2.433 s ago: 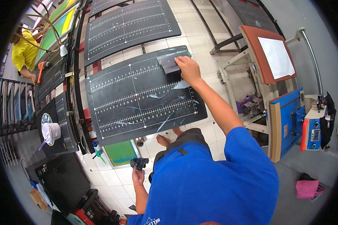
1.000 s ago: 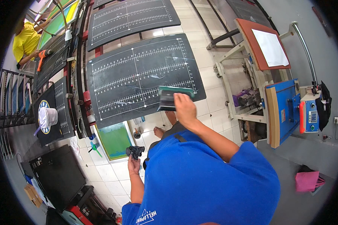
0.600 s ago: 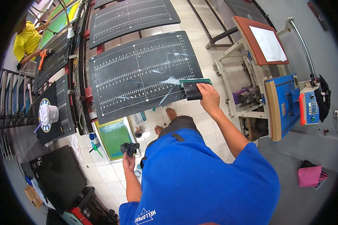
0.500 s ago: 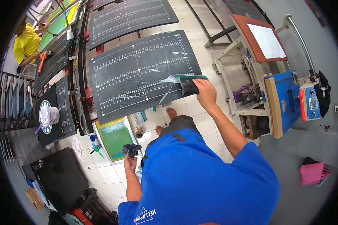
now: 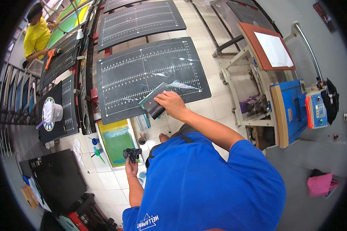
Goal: The person cleans a large black printing mat on a workbench using a squeegee and a rag. They also handle a white bucket, moving it to a shelf on a staircase and returning it to the workspace.
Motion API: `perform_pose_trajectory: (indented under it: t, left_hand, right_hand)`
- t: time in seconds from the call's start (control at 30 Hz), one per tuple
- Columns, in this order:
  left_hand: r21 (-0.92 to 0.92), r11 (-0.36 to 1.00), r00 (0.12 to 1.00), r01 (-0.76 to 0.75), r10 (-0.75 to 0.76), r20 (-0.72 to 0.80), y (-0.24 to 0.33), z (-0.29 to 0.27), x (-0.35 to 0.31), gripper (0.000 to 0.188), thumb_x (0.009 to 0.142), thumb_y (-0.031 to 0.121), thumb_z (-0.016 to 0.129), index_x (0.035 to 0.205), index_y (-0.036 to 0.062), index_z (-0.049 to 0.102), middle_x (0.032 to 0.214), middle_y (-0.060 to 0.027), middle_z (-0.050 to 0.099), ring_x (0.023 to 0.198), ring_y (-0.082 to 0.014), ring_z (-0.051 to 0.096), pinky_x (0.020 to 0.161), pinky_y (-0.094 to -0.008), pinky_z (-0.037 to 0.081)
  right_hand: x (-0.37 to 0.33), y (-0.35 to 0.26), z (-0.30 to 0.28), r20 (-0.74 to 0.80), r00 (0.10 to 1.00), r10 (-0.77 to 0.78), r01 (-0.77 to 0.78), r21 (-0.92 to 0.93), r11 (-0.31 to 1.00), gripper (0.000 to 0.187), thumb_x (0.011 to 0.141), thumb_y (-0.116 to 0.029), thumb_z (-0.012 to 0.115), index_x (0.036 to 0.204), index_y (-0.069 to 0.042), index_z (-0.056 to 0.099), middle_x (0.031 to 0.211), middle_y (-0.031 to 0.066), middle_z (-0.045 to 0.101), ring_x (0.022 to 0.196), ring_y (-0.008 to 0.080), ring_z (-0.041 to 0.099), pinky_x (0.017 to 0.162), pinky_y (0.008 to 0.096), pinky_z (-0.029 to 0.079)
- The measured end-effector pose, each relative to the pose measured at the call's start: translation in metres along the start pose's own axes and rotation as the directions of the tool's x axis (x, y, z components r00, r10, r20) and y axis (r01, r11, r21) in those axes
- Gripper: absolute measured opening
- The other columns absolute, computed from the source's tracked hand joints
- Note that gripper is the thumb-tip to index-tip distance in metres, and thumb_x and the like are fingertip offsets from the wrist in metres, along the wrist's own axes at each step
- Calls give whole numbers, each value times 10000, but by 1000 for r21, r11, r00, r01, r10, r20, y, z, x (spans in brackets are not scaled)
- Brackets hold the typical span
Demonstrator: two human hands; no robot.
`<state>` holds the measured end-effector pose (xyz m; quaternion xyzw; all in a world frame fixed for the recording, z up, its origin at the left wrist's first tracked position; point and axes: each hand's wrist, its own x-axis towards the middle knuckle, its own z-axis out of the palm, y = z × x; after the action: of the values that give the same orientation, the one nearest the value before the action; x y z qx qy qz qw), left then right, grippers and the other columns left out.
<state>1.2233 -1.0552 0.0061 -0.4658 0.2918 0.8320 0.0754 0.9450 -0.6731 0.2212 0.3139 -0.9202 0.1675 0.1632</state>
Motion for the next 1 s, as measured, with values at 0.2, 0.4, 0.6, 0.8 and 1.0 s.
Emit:
perform_pose_trajectory:
  t: [0.2, 0.4, 0.6, 0.8, 1.0]
  left_hand:
    - [-101, 995, 998, 1, -7, -56, -72, -20, -17, 242, 958, 369, 562, 1119, 197, 616, 1051, 54, 646, 904, -110, 542, 776, -309, 396]
    - [-125, 991, 995, -46, 34, -97, -149, 18, -51, 231, 969, 363, 543, 1118, 204, 619, 1048, 54, 645, 909, -106, 541, 777, -310, 393]
    - [-184, 978, 990, -94, 72, -121, -225, 71, -87, 227, 978, 338, 527, 1120, 183, 611, 1075, 36, 646, 932, -104, 539, 793, -311, 371]
    - [-214, 973, 986, -91, 59, -154, -280, 83, -120, 218, 976, 323, 532, 1113, 167, 598, 1059, 38, 641, 910, -105, 544, 783, -315, 384]
    - [-190, 978, 984, -90, 58, -171, -295, 76, -133, 216, 972, 324, 535, 1114, 174, 597, 1061, 49, 633, 916, -100, 533, 790, -309, 381]
  right_hand:
    - [-39, 13, -25, 34, 997, -72, 70, 65, 995, 370, 766, -94, 576, 1128, -76, 654, 1063, 32, 622, 1032, 216, 570, 890, 340, 455]
    - [-76, 67, -55, 66, 997, -38, 30, 125, 992, 373, 759, -103, 577, 1123, -78, 656, 1075, 18, 624, 1046, 198, 571, 898, 345, 455]
    - [-135, 151, -104, 129, 990, -52, 41, 82, 996, 399, 755, -120, 582, 1145, -82, 656, 1149, 7, 628, 1073, 187, 570, 922, 331, 457]
    - [-162, 165, -126, 178, 980, -92, 79, 77, 994, 391, 760, -131, 581, 1139, -81, 661, 1148, 3, 627, 1049, 174, 574, 898, 314, 463]
    - [-120, 137, -88, 73, 984, -164, 155, 120, 981, 372, 759, -127, 577, 1118, -69, 653, 1102, -8, 614, 1028, 159, 566, 873, 290, 461]
